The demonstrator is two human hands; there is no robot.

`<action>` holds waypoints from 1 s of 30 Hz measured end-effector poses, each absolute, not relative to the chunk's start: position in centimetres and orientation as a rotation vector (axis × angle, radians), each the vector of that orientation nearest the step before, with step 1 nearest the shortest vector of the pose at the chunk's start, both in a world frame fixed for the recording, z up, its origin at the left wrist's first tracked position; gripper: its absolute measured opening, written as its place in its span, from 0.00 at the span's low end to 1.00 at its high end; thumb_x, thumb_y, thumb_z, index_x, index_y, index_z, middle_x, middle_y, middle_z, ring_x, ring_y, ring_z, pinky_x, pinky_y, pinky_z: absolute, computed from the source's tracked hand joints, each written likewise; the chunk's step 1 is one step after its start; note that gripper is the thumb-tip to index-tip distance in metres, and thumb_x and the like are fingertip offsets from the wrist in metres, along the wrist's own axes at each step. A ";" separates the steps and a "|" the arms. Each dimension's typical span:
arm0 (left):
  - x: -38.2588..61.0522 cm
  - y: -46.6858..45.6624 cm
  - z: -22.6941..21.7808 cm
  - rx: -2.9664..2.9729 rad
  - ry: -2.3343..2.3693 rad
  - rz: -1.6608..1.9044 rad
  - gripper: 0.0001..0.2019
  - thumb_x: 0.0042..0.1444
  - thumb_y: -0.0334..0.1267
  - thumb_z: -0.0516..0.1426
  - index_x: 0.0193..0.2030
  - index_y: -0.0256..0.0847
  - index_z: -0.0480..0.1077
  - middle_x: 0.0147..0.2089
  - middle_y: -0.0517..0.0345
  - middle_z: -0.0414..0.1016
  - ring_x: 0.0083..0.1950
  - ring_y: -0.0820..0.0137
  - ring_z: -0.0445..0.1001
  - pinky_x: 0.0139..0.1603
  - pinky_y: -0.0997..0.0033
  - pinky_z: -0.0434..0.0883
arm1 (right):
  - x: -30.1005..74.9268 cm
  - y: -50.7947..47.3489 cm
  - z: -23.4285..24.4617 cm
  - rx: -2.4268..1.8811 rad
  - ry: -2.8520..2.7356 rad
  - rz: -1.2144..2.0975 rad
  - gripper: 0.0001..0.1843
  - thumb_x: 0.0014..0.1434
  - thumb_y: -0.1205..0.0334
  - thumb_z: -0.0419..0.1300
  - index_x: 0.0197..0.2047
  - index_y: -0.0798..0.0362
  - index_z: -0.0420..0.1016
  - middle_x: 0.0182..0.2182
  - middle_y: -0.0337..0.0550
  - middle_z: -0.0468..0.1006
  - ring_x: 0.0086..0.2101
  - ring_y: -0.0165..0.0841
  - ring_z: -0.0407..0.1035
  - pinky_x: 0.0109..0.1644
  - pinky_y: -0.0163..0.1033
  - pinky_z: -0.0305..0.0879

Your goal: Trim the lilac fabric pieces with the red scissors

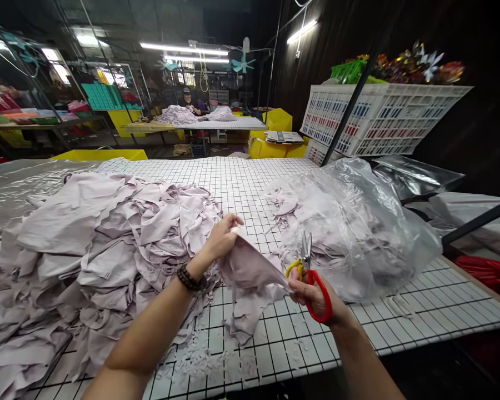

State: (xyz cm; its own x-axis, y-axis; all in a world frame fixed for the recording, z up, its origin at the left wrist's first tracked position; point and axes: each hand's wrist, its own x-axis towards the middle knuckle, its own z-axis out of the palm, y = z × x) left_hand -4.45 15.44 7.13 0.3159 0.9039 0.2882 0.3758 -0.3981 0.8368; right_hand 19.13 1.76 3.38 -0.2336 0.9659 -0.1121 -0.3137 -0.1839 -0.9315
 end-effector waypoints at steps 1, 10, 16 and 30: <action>-3.8 16.2 9.1 2.093 1.093 1.001 0.12 0.47 0.27 0.49 0.37 0.37 0.70 0.31 0.59 0.70 0.33 0.70 0.68 0.36 0.71 0.64 | 18.9 1.5 3.5 -0.930 -1.011 1.604 0.11 0.53 0.59 0.65 0.32 0.52 0.66 0.23 0.32 0.63 0.20 0.23 0.55 0.25 0.33 0.51; 5.7 17.9 10.3 2.567 0.854 0.407 0.10 0.40 0.31 0.58 0.32 0.40 0.75 0.44 0.53 0.72 0.45 0.63 0.69 0.44 0.69 0.66 | 15.3 -2.2 0.7 -1.021 -0.881 1.433 0.13 0.52 0.60 0.66 0.33 0.51 0.63 0.25 0.35 0.70 0.21 0.24 0.60 0.27 0.32 0.58; 1.4 8.9 2.5 2.081 1.099 0.455 0.21 0.59 0.45 0.47 0.29 0.35 0.75 0.30 0.51 0.74 0.31 0.67 0.71 0.32 0.70 0.65 | 14.1 -4.2 -1.8 -1.217 -0.811 1.333 0.16 0.52 0.55 0.66 0.32 0.51 0.61 0.27 0.38 0.74 0.26 0.30 0.69 0.34 0.36 0.66; -1.1 -0.6 -3.0 0.661 1.005 0.747 0.21 0.47 0.53 0.62 0.37 0.36 0.68 0.19 0.72 0.53 0.17 0.83 0.44 0.15 0.80 0.42 | 13.7 -4.4 -0.1 -1.556 -1.225 1.155 0.11 0.53 0.55 0.62 0.35 0.52 0.67 0.26 0.38 0.71 0.27 0.31 0.66 0.32 0.34 0.64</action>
